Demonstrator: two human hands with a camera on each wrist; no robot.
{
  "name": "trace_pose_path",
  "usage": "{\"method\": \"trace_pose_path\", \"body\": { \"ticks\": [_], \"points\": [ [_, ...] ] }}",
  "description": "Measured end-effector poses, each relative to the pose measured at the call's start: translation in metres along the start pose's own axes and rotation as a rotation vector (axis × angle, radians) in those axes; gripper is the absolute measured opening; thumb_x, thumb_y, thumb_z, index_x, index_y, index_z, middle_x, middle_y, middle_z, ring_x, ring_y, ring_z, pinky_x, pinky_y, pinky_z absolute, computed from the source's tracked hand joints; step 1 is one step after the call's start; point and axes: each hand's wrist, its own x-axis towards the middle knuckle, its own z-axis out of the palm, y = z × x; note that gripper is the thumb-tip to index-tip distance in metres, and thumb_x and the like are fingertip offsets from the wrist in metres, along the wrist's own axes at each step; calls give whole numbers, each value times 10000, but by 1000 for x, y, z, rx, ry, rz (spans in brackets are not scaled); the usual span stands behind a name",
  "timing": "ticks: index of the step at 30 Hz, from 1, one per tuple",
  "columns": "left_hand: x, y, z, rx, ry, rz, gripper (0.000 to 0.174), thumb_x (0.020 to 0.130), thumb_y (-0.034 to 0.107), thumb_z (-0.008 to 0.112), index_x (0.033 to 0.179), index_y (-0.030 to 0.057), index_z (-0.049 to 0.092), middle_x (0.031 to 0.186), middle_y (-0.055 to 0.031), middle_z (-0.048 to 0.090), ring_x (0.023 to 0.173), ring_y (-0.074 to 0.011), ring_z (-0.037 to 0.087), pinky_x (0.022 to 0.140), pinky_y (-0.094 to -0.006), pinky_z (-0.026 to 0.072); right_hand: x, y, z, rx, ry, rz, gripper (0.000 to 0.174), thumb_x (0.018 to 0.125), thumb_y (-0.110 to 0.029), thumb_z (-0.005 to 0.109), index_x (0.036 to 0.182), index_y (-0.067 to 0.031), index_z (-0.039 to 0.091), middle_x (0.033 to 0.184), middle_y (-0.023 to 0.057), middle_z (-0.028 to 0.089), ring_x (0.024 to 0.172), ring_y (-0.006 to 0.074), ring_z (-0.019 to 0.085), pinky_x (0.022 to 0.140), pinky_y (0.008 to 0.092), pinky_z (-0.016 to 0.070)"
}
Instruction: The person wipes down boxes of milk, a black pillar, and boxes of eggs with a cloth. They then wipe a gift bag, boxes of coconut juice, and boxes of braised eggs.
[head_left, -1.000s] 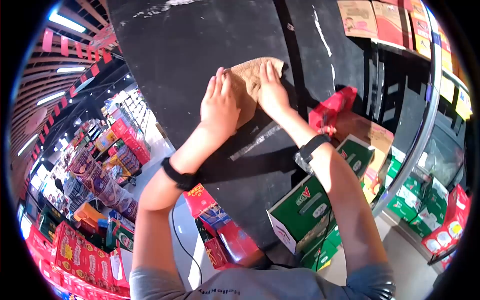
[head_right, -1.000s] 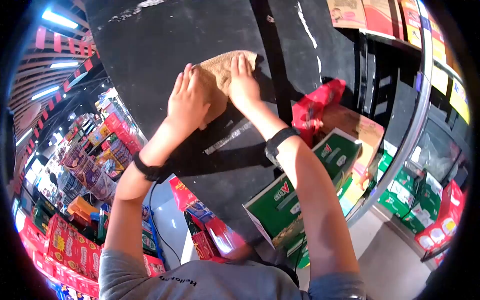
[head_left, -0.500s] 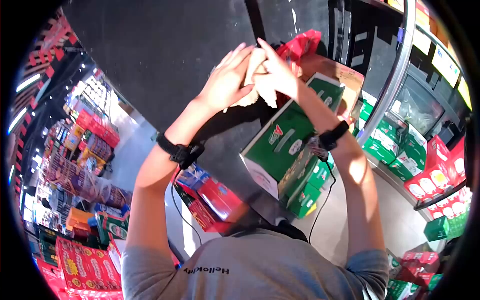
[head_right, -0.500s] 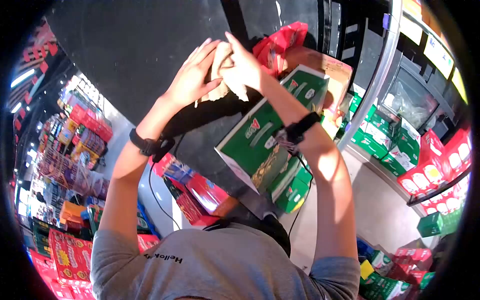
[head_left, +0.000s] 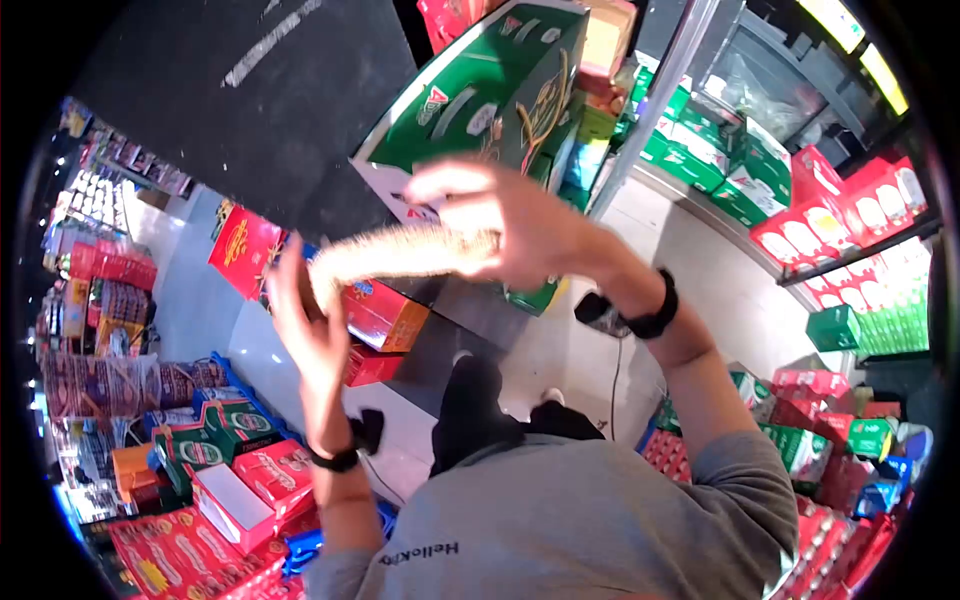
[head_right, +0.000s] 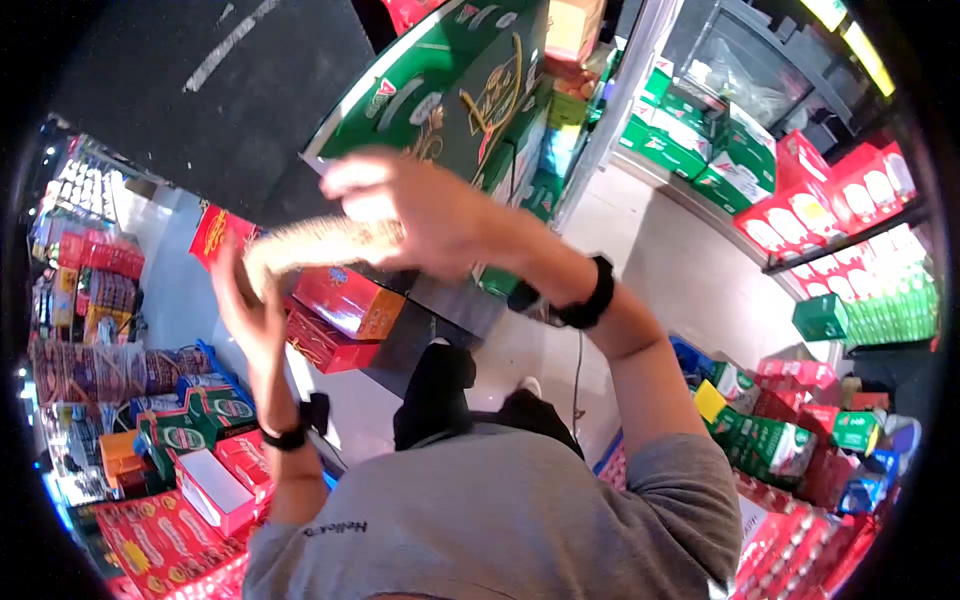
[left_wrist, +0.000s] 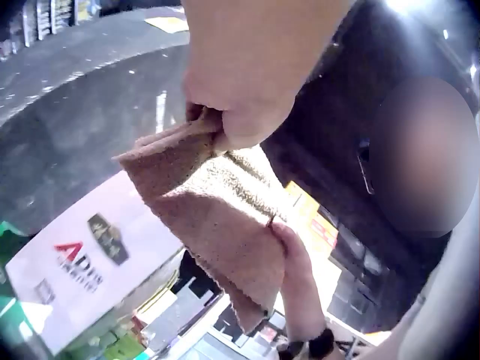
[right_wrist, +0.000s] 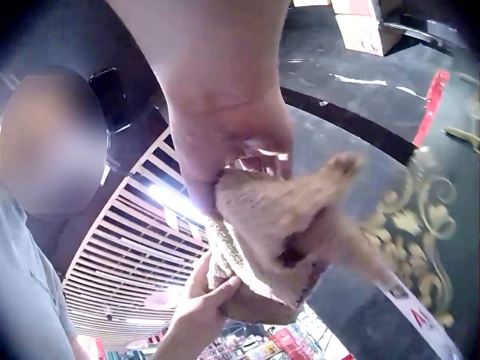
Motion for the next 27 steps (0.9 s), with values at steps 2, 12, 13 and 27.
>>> {"method": "trace_pose_path", "body": {
  "ticks": [2,12,13,27],
  "points": [
    [-94,-29,8,-56,-143,-248,292,689,-112,557,959,-3,584,940,-111,562,920,-252,554,823,-322,424,-65,-8,37,186,-238,372,246,687,-153,673,847,-9,555,905,126,588,792,278,588,663,370,459],
    [-192,79,72,-587,-1203,-454,171,714,-9,652,765,31,493,683,21,482,682,-54,463,629,-207,400,-359,-162,24,255,102,1230,307,695,-262,699,835,-20,573,697,135,563,615,235,504,592,351,419],
    [-187,94,80,-681,-1268,-510,172,764,57,656,766,43,485,658,25,467,618,-32,448,547,-187,374,-355,-179,12,278,76,1364,302,703,-267,692,830,-20,573,688,125,561,616,209,505,594,344,417],
    [-297,249,131,-1118,-1759,-45,389,802,34,604,1142,23,417,926,-65,537,878,-119,502,778,-261,422,-463,-453,119,-49,1401,1369,282,801,-62,604,1062,-71,499,893,14,534,834,81,491,724,224,414]
  ]
}}
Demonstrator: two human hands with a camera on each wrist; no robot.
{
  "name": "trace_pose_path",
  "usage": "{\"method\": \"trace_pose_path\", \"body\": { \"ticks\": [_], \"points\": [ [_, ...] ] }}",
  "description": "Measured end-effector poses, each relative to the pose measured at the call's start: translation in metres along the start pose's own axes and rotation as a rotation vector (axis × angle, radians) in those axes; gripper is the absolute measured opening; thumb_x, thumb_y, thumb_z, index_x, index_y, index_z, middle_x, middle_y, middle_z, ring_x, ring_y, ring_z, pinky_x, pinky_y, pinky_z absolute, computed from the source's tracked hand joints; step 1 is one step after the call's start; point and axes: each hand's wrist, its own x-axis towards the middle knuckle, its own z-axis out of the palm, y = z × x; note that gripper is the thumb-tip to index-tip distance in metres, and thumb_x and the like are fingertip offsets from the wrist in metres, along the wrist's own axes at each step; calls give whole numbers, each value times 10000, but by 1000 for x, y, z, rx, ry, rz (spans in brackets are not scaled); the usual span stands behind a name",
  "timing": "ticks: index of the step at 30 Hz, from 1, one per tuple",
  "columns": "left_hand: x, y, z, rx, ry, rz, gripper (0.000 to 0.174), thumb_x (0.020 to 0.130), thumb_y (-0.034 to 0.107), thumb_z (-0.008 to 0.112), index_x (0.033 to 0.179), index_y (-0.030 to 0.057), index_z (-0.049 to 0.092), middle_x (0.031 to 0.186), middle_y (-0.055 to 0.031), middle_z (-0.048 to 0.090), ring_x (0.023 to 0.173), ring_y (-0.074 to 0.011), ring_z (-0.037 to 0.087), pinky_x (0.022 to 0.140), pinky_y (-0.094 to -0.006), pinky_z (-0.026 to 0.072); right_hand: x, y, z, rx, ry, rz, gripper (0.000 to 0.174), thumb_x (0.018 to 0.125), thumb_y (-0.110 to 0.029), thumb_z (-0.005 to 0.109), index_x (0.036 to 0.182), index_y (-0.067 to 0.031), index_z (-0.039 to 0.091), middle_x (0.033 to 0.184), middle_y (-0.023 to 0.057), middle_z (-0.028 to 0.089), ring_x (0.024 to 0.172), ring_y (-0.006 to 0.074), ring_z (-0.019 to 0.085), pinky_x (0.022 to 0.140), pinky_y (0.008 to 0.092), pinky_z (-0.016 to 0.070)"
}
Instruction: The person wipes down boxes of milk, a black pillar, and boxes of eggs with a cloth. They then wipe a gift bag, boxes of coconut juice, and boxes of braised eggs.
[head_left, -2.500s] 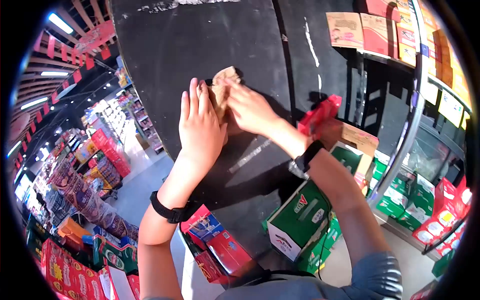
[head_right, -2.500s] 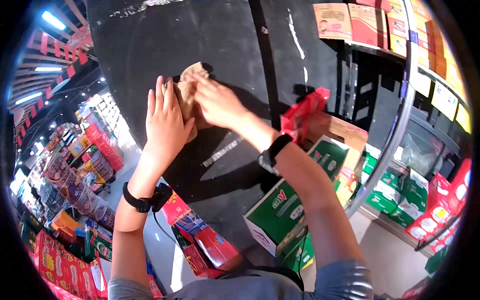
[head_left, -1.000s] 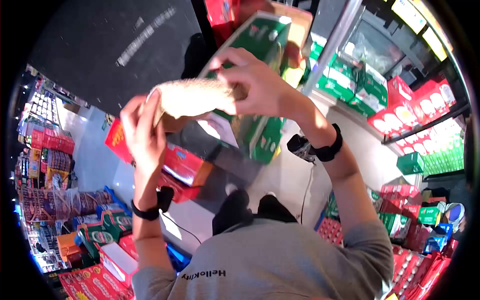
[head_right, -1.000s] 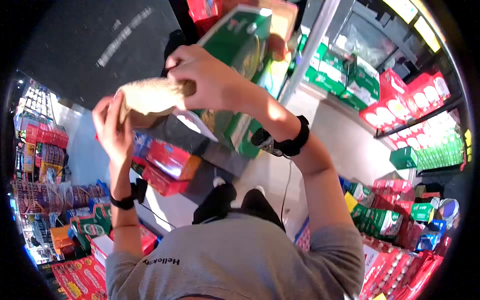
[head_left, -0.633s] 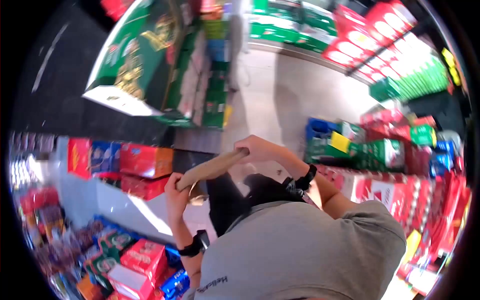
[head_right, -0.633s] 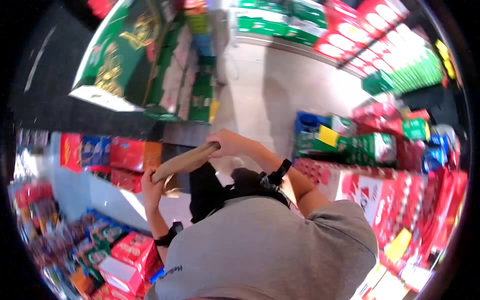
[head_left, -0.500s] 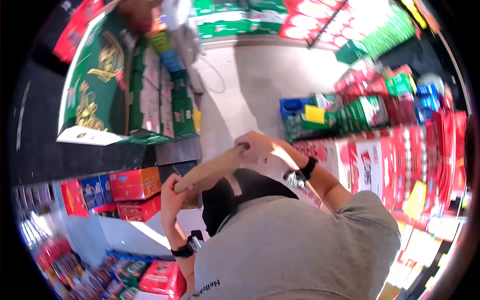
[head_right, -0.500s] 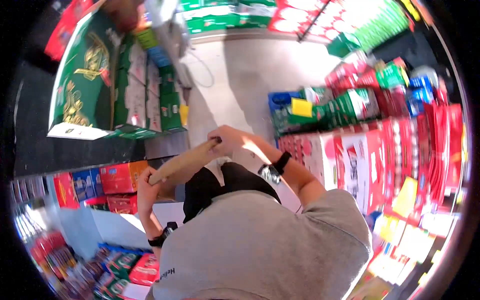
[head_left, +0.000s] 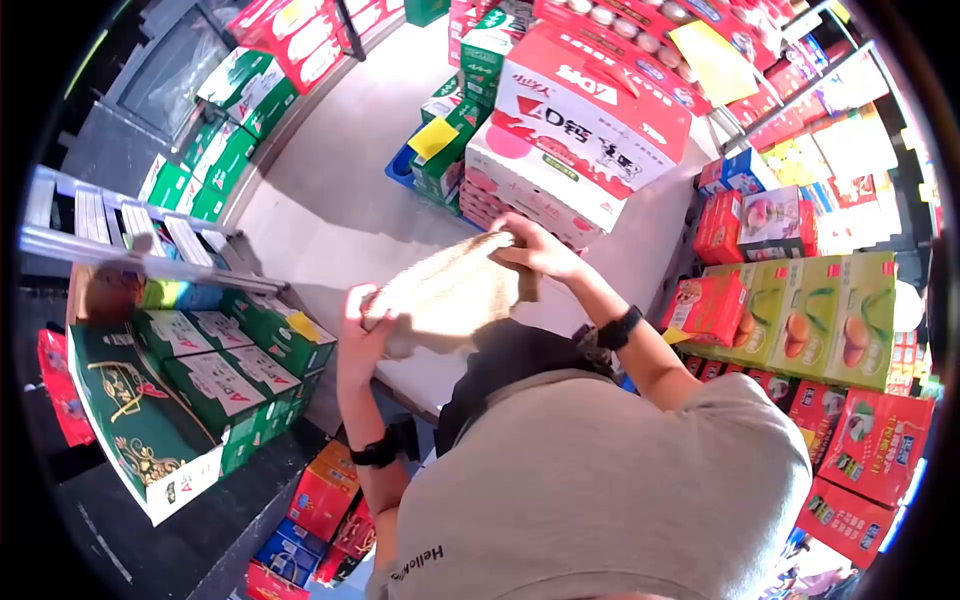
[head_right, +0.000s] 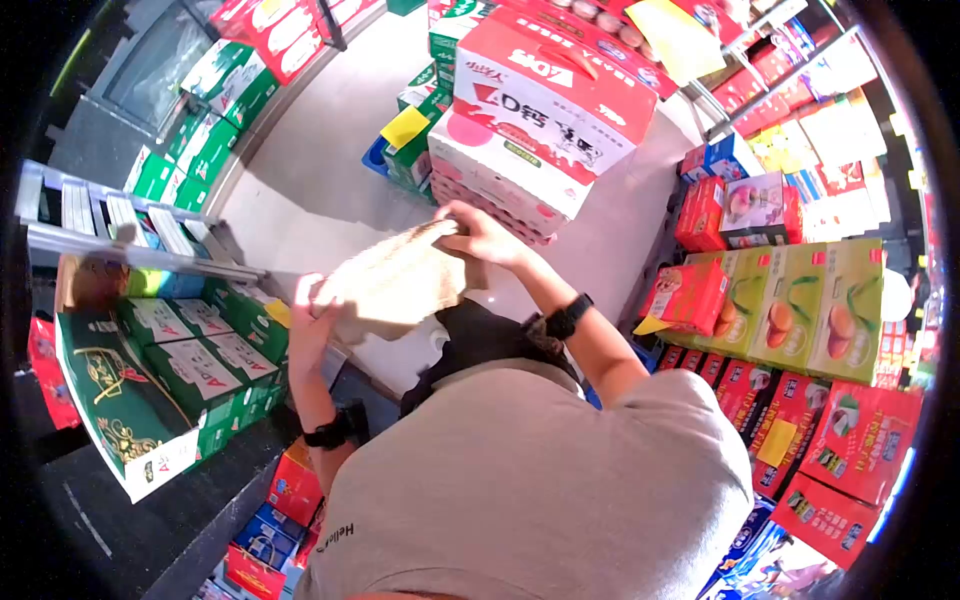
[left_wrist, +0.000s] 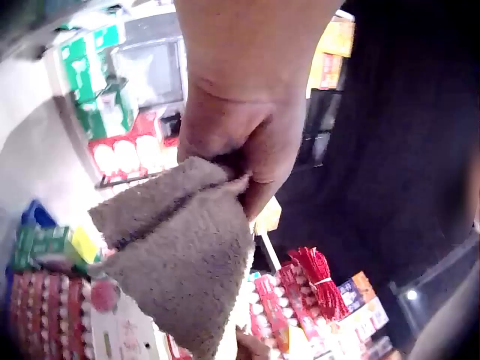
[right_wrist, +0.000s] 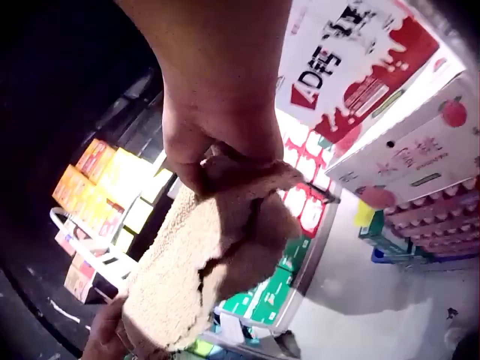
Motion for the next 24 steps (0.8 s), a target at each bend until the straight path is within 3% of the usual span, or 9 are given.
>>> {"method": "trace_pose_path", "body": {
  "ticks": [5,9,11,15,16,17,19,22,24],
  "points": [
    [41,23,68,-442,-335,-23,736,761,-49,582,1374,92,201,1080,-129,562,1003,-167,541,865,-308,444,-68,-5,-58,347,381,-56,193,832,3,510,998,-88,472,909,-3,499,837,67,471,705,216,405],
    [101,65,132,-522,-352,127,824,752,-9,599,1411,131,125,1161,-155,516,1094,-238,514,916,-361,435,-90,-21,-111,441,555,-216,176,831,30,486,963,-87,496,956,4,528,882,73,480,759,216,406],
    [134,93,166,-488,-293,164,757,767,-13,588,1395,99,181,1180,-155,499,1116,-226,492,920,-356,429,-93,-36,-147,204,656,-250,195,829,36,485,985,-77,515,979,16,542,905,86,490,795,221,402],
    [221,112,225,-129,-110,472,522,797,-28,575,1274,45,376,1158,-114,483,1075,-174,479,903,-278,404,-76,-70,-219,-347,880,-409,367,756,25,536,1119,-29,508,1021,107,558,956,199,542,841,279,423],
    [236,106,243,-61,60,485,489,780,-18,596,1229,27,408,1131,-129,468,1043,-219,491,918,-299,386,-67,-72,-236,-530,949,-429,409,740,19,543,1142,-44,501,1079,135,531,1010,250,517,876,317,412],
    [229,128,259,395,283,745,451,754,-1,609,1176,9,449,1108,-154,458,1023,-296,487,915,-364,383,-60,-73,-249,-715,1016,-450,451,723,14,549,1165,-59,495,1136,164,503,1065,301,492,911,355,400],
    [235,129,285,547,316,930,398,723,19,623,1102,0,502,1103,-174,463,1044,-344,465,911,-402,374,-47,-68,-258,-1146,1131,-286,519,705,-12,567,1209,-95,480,1239,201,424,1174,388,375,980,438,336],
    [234,108,321,729,3,915,315,773,136,605,1065,27,560,1142,-159,505,1048,-319,482,943,-448,336,-41,-41,-261,-1266,947,-220,497,783,-205,587,1253,-109,458,1283,211,398,1225,410,322,1020,490,263],
    [225,91,347,961,-103,765,401,832,232,539,1202,83,500,1268,-131,451,1205,-381,355,1000,-538,238,-34,-23,-250,-1212,802,-75,496,857,-371,512,1272,-110,445,1312,208,397,1247,398,320,1028,496,241]
  ]
}}
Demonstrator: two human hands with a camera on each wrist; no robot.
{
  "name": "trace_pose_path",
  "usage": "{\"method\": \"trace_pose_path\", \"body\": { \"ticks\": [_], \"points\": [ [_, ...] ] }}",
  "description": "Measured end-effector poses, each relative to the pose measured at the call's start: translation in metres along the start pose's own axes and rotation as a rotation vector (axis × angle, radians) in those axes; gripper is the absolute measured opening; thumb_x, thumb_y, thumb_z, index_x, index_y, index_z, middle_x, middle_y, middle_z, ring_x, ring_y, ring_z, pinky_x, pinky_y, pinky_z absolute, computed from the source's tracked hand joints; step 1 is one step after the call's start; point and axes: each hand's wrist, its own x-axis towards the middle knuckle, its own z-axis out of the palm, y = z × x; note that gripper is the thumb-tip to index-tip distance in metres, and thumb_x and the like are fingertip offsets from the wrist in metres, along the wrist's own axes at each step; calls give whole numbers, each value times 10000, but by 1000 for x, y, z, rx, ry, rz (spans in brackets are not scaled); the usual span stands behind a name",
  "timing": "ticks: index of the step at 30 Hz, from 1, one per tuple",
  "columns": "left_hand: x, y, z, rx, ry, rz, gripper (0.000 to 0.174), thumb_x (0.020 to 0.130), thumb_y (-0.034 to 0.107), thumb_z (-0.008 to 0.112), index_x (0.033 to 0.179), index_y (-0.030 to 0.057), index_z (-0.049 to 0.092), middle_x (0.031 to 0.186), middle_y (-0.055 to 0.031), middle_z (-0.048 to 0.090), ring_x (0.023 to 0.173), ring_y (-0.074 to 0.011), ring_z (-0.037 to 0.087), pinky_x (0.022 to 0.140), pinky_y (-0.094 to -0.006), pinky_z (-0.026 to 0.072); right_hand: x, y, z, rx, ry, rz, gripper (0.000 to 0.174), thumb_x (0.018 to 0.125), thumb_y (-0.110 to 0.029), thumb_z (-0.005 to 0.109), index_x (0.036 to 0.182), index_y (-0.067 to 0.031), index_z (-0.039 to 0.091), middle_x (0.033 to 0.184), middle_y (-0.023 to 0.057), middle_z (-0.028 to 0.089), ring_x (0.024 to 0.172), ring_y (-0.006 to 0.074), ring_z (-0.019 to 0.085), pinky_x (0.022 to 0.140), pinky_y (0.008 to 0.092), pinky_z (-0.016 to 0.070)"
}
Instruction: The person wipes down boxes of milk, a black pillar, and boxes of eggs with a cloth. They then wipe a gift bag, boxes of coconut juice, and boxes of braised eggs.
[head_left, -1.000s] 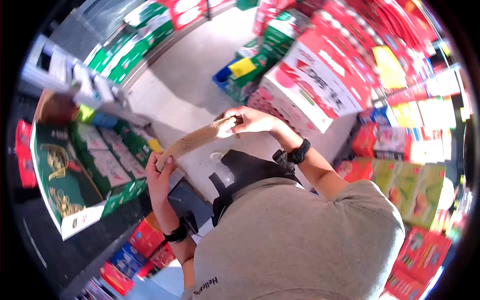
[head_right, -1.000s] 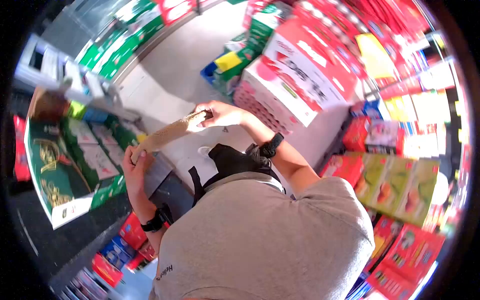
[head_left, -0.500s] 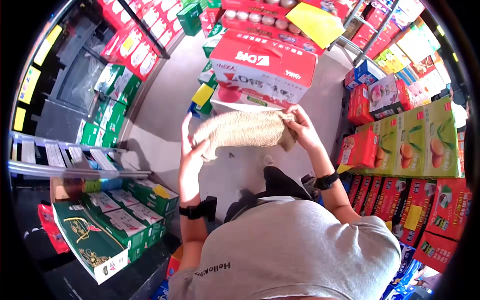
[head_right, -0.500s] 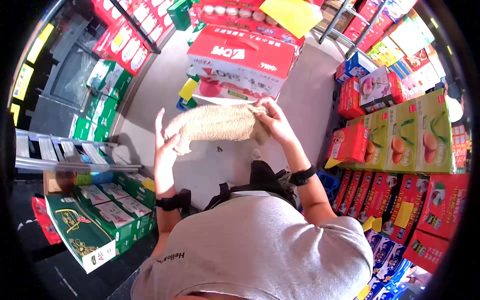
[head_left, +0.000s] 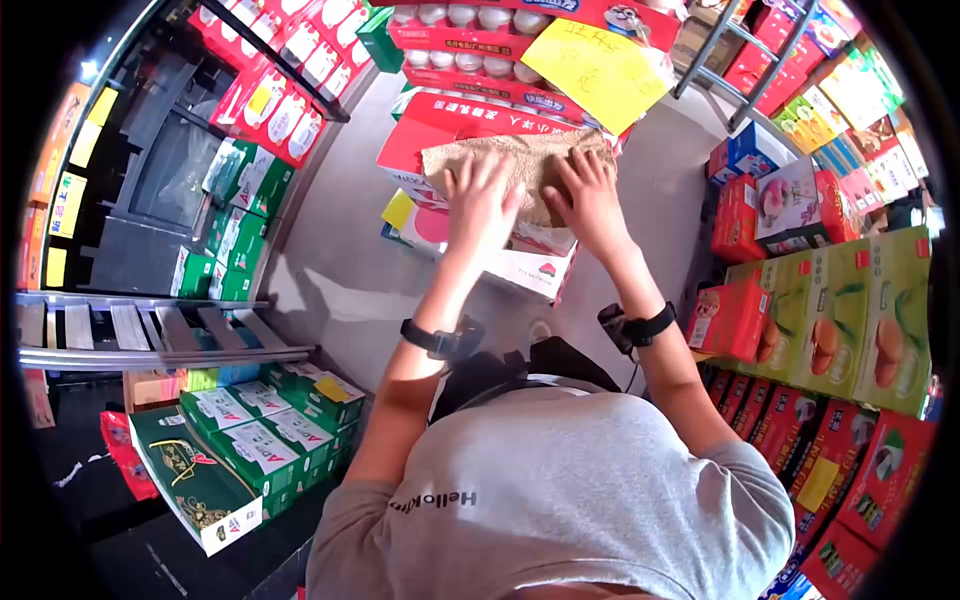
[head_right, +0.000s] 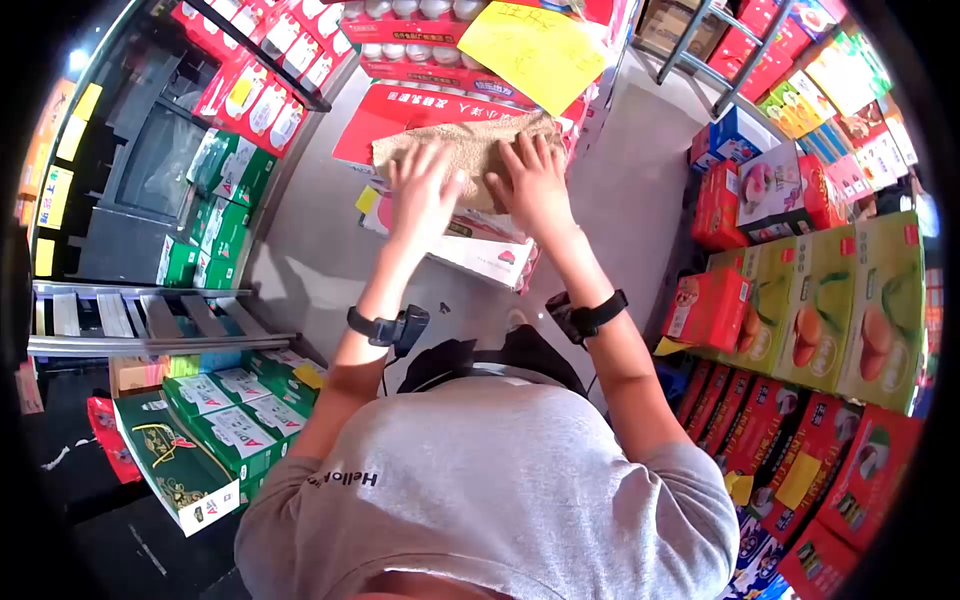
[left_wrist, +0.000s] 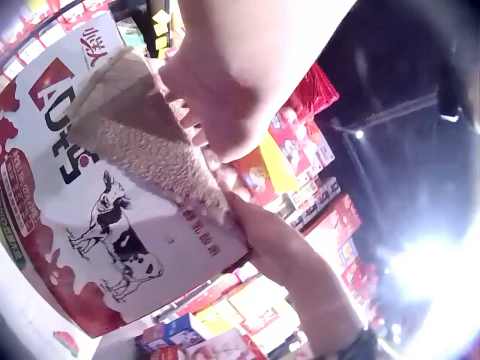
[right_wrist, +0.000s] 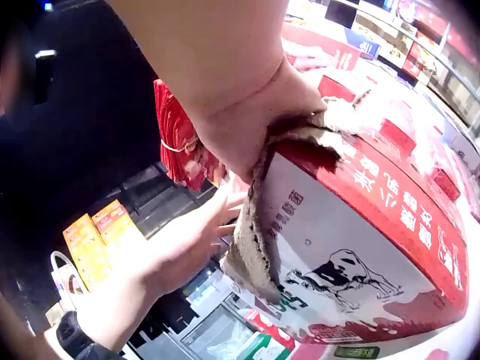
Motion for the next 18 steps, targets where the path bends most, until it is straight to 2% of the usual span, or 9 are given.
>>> {"method": "trace_pose_path", "body": {
  "ticks": [1,3,4,8,11,14,18],
  "points": [
    [-3,2,15,95,-59,-12,427,858,285,505,1250,118,473,1308,-117,422,1239,-406,305,1011,-591,180,-4,-2,10,-179,64,-56,543,868,-413,469,1276,-56,427,1322,204,392,1268,368,307,1038,477,232],
    [-2,4,20,89,-61,14,447,884,329,450,1302,174,424,1367,-106,360,1276,-437,224,994,-655,110,-2,-6,9,-103,53,2,590,868,-416,464,1276,6,401,1341,195,377,1277,351,304,1043,448,237],
    [2,-1,20,93,-115,-9,452,884,326,452,1311,182,419,1374,-101,351,1284,-424,216,1005,-637,108,3,-8,10,-143,12,15,612,868,-413,461,1281,31,382,1354,198,360,1281,338,304,1044,427,245],
    [4,-12,20,54,-93,60,444,875,297,462,1306,193,433,1372,-115,337,1277,-406,228,1010,-620,115,11,-16,9,-173,-5,-3,604,874,-395,444,1290,37,370,1357,217,347,1287,341,296,1041,428,250],
    [9,-28,14,50,-65,54,399,864,253,478,1256,181,498,1382,-152,273,1252,-372,259,1014,-590,152,26,-33,20,-167,-47,-23,574,895,-374,422,1274,56,377,1364,214,339,1298,338,272,1053,424,227],
    [13,-58,7,65,-36,38,425,830,286,509,1240,170,507,1384,-148,296,1251,-396,272,1016,-568,182,43,-53,37,-200,-29,-62,547,893,-353,413,1242,68,405,1338,216,373,1274,336,317,1048,420,247],
    [16,-102,-5,60,-8,22,453,829,287,502,1259,146,484,1352,-165,361,1258,-378,292,1031,-547,157,64,-83,52,-131,2,-112,558,896,-382,396,1236,60,415,1295,217,418,1246,346,348,1028,425,273]
  ]
}}
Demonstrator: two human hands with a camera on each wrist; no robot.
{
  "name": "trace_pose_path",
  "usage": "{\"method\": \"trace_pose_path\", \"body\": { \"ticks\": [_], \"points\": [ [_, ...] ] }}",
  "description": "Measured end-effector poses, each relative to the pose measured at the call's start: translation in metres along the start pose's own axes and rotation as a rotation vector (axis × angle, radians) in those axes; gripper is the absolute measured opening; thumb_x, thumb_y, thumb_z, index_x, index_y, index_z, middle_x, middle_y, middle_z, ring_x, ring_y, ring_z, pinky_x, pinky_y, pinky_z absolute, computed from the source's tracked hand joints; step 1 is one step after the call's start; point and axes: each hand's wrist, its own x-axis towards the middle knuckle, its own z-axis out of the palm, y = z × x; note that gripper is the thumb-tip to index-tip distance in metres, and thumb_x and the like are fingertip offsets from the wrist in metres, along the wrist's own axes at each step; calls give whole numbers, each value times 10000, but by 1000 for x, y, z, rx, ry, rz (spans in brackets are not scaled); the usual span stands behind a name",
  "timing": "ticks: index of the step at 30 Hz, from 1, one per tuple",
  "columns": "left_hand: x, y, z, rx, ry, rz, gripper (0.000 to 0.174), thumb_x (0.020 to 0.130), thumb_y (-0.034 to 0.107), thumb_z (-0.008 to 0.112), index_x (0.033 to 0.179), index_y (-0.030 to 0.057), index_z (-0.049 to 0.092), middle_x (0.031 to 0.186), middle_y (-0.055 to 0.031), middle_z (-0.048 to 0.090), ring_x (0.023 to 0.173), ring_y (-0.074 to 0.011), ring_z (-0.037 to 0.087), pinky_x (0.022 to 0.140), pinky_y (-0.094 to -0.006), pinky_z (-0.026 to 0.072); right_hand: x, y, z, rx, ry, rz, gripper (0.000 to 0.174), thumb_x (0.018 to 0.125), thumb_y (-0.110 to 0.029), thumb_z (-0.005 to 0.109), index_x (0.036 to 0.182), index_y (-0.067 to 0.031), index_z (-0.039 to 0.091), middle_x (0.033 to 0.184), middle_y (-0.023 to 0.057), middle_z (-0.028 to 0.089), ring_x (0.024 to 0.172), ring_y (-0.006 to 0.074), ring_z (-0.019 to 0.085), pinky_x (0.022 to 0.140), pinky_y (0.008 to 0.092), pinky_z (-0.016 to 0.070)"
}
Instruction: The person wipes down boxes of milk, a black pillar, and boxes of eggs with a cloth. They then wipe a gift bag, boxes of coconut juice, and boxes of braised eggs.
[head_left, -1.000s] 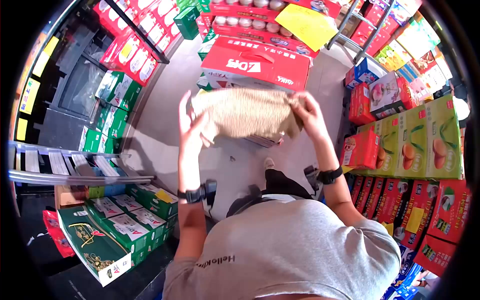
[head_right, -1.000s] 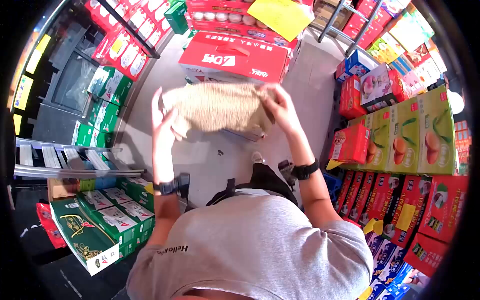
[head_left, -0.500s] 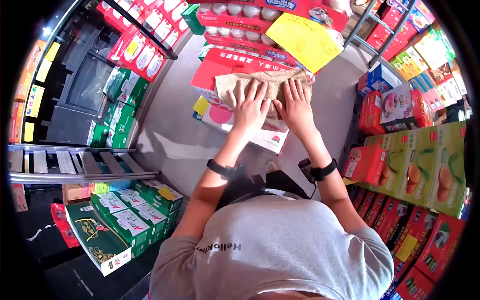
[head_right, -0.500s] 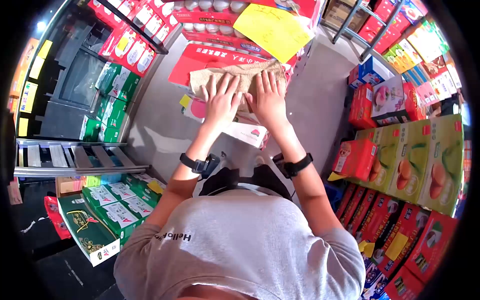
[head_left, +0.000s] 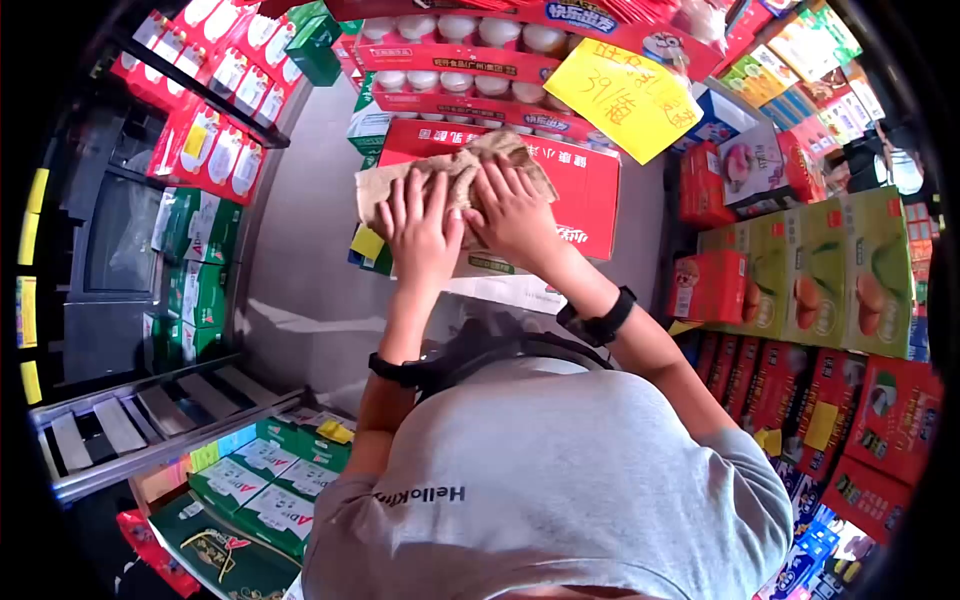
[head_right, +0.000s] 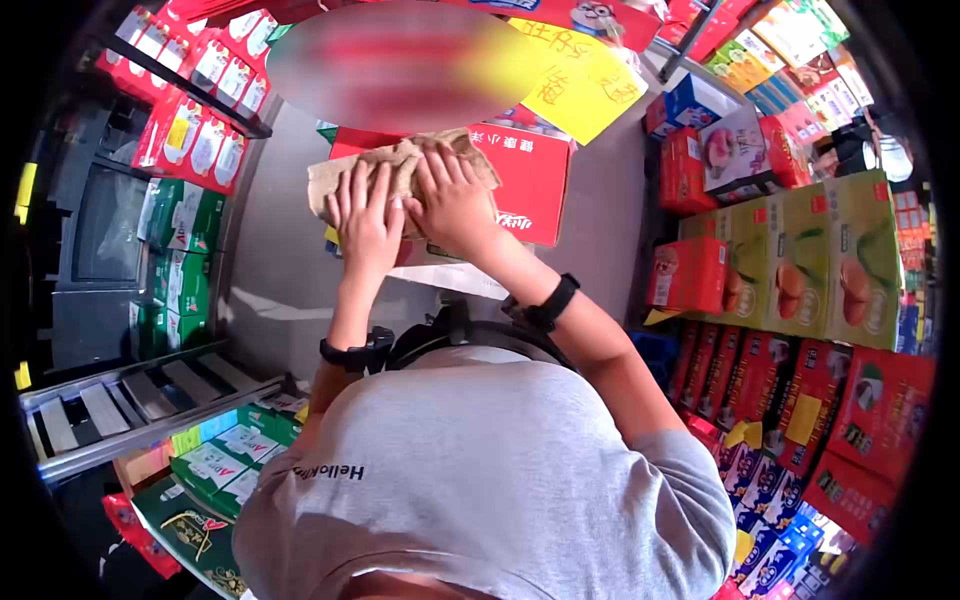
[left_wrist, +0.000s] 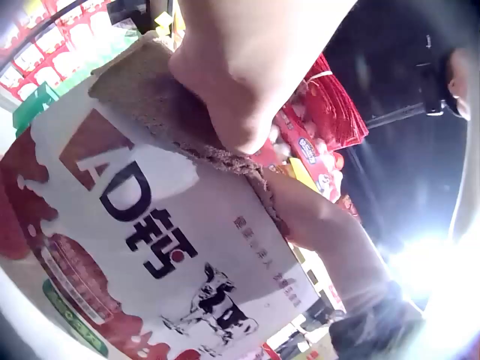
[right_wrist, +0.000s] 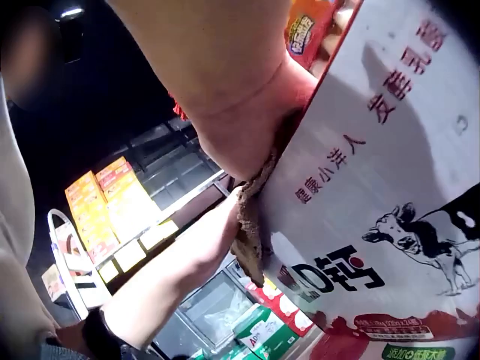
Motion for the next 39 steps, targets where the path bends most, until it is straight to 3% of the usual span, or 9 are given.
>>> {"method": "trace_pose_path", "body": {
  "ticks": [4,6,10,13,16,24,30,35,39],
  "points": [
    [10,-37,-6,31,6,-34,450,841,280,481,1245,82,479,1354,-166,368,1264,-354,302,1042,-505,182,31,-23,25,11,-8,13,565,894,-394,377,1258,37,405,1317,186,401,1256,331,329,1030,416,246],
    [18,-54,-7,-56,-34,-89,432,856,280,462,1230,64,485,1359,-165,364,1257,-362,312,1035,-500,214,44,-31,32,29,-6,-22,535,881,-377,406,1259,2,422,1297,149,425,1199,302,376,991,401,283],
    [28,-62,-9,143,-79,22,462,852,292,465,1249,53,461,1374,-156,350,1287,-344,279,1025,-506,233,49,-38,26,45,-24,46,513,880,-353,419,1263,-11,424,1288,128,435,1163,295,398,963,401,308],
    [37,-52,-15,69,-171,52,477,876,295,434,1293,64,418,1399,-125,322,1313,-327,235,1048,-484,209,34,-33,18,61,-85,137,535,880,-349,429,1279,5,397,1320,147,405,1220,317,363,1004,415,283],
    [45,-43,-7,38,-199,210,523,852,324,465,1309,77,395,1389,-138,331,1296,-314,275,1042,-480,209,18,-28,7,-13,-26,242,560,868,-341,442,1270,45,383,1341,208,365,1274,326,312,1039,415,251],
    [51,32,19,-77,-272,434,498,893,341,417,1277,24,420,1396,-139,320,1301,-297,273,1050,-458,210,-36,14,-17,-132,0,421,596,822,-371,488,1275,7,404,1361,174,365,1282,291,320,1032,440,261],
    [46,76,27,-165,-251,489,544,861,368,477,1303,61,396,1382,-153,333,1285,-311,294,1035,-482,231,-80,35,-43,-188,-28,566,619,866,-400,442,1305,27,350,1368,223,322,1271,378,297,1038,469,233],
    [42,77,28,-192,-232,450,513,851,339,492,1293,89,423,1377,-143,345,1274,-314,309,1033,-480,239,-77,37,-44,-195,-24,488,594,864,-373,445,1306,12,351,1354,261,309,1269,410,278,1034,474,231],
    [39,55,14,-113,-205,373,477,871,335,465,1279,89,443,1366,-145,364,1271,-315,322,1049,-421,229,-55,37,-31,-130,-25,326,585,854,-383,452,1277,16,383,1351,275,305,1272,408,274,1033,482,233]
  ]
}}
